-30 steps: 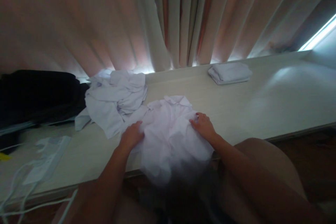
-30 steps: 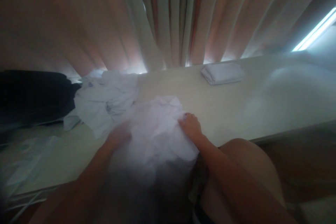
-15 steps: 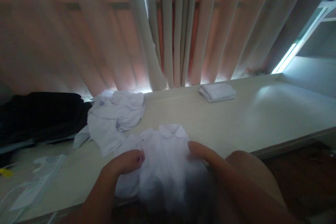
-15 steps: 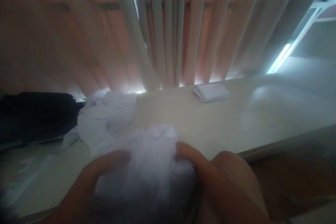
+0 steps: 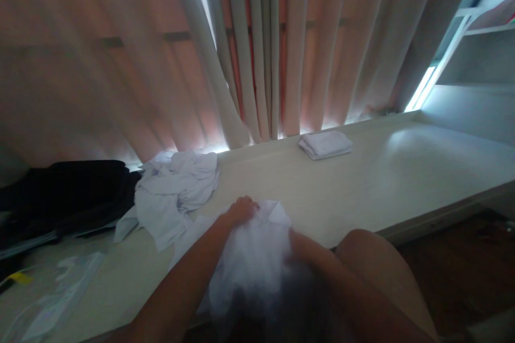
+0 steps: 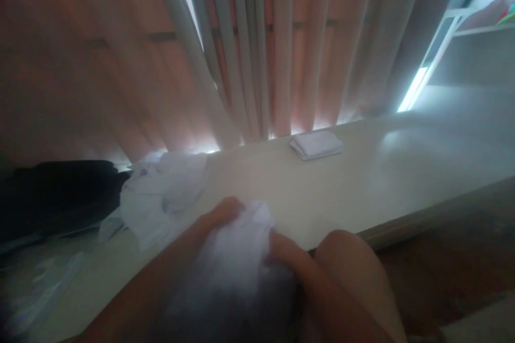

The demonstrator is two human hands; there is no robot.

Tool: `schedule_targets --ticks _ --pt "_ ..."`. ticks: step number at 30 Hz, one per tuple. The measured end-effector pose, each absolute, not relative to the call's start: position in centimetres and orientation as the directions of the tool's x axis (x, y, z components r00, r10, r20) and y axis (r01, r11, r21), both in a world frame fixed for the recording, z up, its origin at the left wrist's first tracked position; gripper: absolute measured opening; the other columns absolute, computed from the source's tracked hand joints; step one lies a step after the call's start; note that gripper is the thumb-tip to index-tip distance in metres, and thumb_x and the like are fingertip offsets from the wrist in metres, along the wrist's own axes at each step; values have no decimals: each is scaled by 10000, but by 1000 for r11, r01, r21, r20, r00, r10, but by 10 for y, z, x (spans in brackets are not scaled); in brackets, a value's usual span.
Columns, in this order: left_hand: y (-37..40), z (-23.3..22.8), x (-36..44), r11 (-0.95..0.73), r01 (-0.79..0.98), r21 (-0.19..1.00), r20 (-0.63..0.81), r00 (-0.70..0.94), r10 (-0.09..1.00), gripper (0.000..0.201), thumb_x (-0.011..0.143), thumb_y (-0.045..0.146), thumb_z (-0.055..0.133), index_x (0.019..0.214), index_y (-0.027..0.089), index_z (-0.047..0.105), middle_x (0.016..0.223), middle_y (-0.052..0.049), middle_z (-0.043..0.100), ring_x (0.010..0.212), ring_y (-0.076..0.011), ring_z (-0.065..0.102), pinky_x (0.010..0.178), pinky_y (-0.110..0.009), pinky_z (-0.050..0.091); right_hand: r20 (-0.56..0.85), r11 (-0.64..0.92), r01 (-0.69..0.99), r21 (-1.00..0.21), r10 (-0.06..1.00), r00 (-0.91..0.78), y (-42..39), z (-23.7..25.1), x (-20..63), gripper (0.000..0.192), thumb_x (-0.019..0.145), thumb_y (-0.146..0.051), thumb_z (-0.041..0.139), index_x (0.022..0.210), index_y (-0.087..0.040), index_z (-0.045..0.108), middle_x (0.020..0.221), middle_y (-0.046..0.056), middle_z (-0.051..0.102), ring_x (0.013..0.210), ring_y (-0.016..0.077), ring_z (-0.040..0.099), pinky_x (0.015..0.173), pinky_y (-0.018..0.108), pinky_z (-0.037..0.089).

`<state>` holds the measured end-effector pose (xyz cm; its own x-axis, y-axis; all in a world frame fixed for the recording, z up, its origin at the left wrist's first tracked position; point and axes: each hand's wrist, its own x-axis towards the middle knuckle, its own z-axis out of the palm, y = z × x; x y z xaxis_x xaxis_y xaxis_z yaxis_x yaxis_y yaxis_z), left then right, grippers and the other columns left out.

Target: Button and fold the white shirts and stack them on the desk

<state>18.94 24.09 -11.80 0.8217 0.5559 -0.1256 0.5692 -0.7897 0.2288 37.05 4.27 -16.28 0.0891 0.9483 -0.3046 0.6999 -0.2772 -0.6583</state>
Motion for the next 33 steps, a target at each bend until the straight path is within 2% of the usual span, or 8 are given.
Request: schedule_targets --ticks 4,9,14,19,22,26,30,33 --pt "240 -108 187 -827 523 206 -154 852 501 196 802 292 646 975 241 723 1224 -99 641 1195 -293 517 1036 -465 373 -362 -332 684 -650 926 105 40 -162 385 811 639 -434 826 1332 -154 512 1235 193 643 1082 324 634 903 408 487" --pt "224 -82 162 -851 483 207 -132 876 465 218 826 337 679 1031 266 696 1226 -61 658 1281 -272 463 1116 -499 258 -237 -252 629 -735 965 110 49 -152 400 901 853 -538 618 1554 -158 199 1449 221 470 1295 296 509 1052 425 403" --pt "185 -40 135 -912 365 187 -62 931 359 90 870 313 667 934 251 663 1173 -62 674 1210 -230 540 1158 -602 -17 33 125 648 -751 988 -152 72 -134 388 812 769 -535 730 1476 -281 420 1625 102 218 1510 283 137 1194 454 192" --pt "148 -6 111 -949 306 75 24 951 309 69 887 320 663 924 263 649 1012 -31 705 1160 -218 563 1162 -599 -49 -25 233 531 -814 901 -434 90 -113 365 521 681 -425 819 1156 -258 686 1501 91 440 1387 309 385 1146 432 277" --pt "139 7 92 -926 377 -10 48 925 377 124 863 368 694 910 259 659 943 -31 699 1108 -233 571 1154 -623 -17 -105 122 407 -905 864 -492 90 -102 362 420 698 -379 793 1068 -212 686 1145 64 670 1069 256 607 955 374 449" --pt "133 16 63 -837 545 -50 80 838 540 300 760 479 776 909 236 683 887 -51 686 1011 -274 572 1105 -644 158 -113 -10 224 -975 885 -452 76 -83 359 321 736 -382 765 935 -173 625 872 6 633 807 177 588 738 288 469" --pt "124 6 40 -730 679 81 297 683 668 340 708 491 812 884 231 683 1071 -90 668 1117 -322 527 1068 -576 284 14 68 142 -987 937 -350 53 -54 348 287 808 -418 723 901 -207 552 834 -15 549 768 152 527 689 266 447" --pt "112 -19 32 -642 646 412 440 476 761 324 750 441 784 953 223 656 1434 -121 475 1305 -334 424 1092 -506 330 100 145 173 -974 964 -248 37 -32 340 247 867 -433 660 901 -233 520 818 -15 507 721 147 493 633 262 436"
